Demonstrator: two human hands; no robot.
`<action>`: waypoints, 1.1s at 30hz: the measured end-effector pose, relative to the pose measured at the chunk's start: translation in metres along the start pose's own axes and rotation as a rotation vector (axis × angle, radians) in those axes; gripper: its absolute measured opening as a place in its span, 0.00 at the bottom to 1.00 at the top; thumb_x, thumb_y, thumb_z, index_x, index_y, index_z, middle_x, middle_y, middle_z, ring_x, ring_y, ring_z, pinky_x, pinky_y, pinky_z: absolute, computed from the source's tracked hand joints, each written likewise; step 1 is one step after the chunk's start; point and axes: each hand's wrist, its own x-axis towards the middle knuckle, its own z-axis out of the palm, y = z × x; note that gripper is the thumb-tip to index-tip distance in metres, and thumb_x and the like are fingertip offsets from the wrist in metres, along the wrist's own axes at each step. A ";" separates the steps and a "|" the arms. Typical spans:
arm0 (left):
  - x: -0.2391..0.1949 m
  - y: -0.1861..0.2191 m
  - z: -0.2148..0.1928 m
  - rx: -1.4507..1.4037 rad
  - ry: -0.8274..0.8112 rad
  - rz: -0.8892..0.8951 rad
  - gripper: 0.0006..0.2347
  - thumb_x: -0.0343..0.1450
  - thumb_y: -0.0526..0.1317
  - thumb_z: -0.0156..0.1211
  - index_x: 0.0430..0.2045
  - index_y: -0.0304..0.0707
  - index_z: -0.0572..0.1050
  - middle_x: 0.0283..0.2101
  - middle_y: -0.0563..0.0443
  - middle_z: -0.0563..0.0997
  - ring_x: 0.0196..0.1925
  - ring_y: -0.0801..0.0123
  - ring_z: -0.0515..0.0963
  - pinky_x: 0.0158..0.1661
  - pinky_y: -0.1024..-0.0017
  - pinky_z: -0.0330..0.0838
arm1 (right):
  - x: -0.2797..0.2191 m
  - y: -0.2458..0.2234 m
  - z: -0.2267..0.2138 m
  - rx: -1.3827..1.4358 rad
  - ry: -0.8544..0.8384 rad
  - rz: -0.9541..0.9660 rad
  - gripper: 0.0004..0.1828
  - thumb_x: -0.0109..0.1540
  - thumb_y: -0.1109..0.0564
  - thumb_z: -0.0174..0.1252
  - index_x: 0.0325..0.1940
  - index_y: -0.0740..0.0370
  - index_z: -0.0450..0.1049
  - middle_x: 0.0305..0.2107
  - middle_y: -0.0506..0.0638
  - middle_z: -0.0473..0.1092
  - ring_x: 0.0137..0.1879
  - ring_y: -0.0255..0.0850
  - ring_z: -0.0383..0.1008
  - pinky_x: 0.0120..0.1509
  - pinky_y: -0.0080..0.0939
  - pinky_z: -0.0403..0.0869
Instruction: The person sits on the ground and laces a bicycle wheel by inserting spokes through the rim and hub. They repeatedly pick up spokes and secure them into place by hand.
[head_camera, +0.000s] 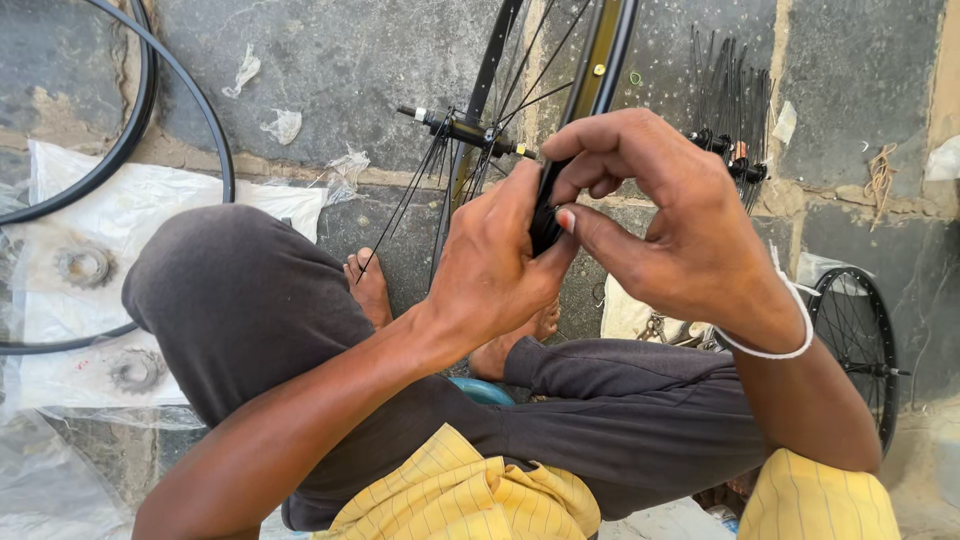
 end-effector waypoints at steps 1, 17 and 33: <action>0.000 -0.001 0.001 -0.006 0.007 0.014 0.12 0.71 0.35 0.65 0.37 0.30 0.66 0.32 0.39 0.76 0.34 0.48 0.80 0.33 0.58 0.71 | 0.000 0.000 -0.001 -0.011 -0.012 -0.002 0.23 0.59 0.70 0.63 0.58 0.67 0.69 0.43 0.51 0.73 0.51 0.37 0.78 0.57 0.37 0.75; 0.000 0.001 -0.015 0.087 -0.040 -0.161 0.13 0.80 0.45 0.54 0.33 0.32 0.74 0.31 0.44 0.74 0.32 0.61 0.76 0.36 0.61 0.68 | -0.019 0.052 0.051 0.425 0.615 0.242 0.08 0.70 0.59 0.54 0.52 0.63 0.71 0.34 0.47 0.71 0.31 0.33 0.75 0.34 0.34 0.76; -0.019 -0.023 -0.065 0.085 0.049 0.097 0.20 0.84 0.51 0.55 0.62 0.32 0.75 0.60 0.48 0.71 0.58 0.74 0.71 0.57 0.74 0.67 | 0.019 0.092 0.171 1.332 0.014 -0.205 0.18 0.72 0.49 0.53 0.61 0.63 0.71 0.34 0.45 0.71 0.36 0.35 0.75 0.41 0.35 0.78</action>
